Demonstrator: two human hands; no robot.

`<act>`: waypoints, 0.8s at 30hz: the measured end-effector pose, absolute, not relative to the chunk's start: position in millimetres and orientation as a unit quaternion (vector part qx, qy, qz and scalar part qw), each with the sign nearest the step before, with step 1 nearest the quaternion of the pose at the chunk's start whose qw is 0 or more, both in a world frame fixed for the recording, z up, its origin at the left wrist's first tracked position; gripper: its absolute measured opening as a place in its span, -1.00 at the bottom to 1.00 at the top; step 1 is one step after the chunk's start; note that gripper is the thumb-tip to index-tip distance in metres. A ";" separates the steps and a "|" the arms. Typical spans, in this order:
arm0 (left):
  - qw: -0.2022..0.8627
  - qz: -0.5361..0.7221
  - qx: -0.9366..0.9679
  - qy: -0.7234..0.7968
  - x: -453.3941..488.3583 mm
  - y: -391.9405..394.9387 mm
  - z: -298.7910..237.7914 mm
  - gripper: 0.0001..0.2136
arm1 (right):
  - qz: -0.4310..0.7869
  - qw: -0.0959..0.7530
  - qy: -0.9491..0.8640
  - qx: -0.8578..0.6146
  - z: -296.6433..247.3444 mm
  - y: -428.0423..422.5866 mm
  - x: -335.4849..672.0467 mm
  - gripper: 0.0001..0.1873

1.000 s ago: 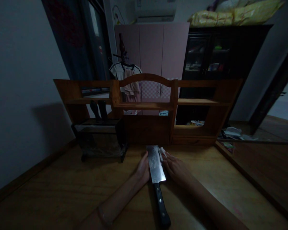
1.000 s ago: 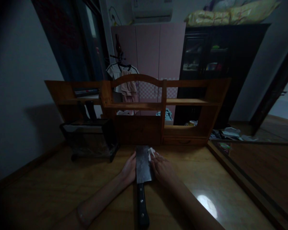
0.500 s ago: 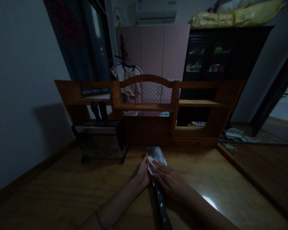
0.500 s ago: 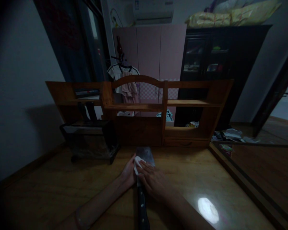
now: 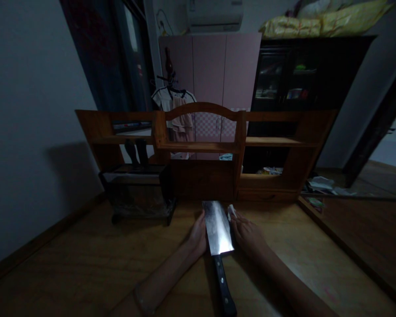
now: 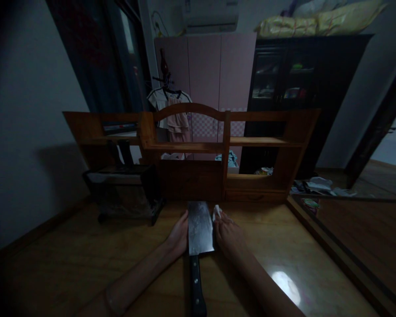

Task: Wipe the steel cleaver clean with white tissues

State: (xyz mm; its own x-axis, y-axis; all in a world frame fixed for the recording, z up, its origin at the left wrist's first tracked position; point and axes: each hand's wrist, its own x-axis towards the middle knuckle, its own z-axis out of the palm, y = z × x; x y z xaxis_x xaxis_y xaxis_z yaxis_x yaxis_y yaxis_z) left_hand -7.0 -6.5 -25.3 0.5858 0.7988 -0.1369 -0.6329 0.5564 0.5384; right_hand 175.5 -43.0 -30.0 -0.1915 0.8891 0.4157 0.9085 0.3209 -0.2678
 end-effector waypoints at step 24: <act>0.819 0.459 0.277 0.204 -3.7 -14.4 -23.6 -0.57 | -0.008 0.348 -0.752 -0.559 -22.8 -43.7 176.3 -0.48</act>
State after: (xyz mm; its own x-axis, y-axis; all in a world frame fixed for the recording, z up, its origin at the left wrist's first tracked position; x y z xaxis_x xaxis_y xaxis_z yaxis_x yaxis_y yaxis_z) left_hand -3.7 -14.4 -23.6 0.4961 0.8646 -0.0802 -0.6387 0.4259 0.6408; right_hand 176.3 -43.7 -22.8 -0.1318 0.8357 0.5331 0.8468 0.3745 -0.3776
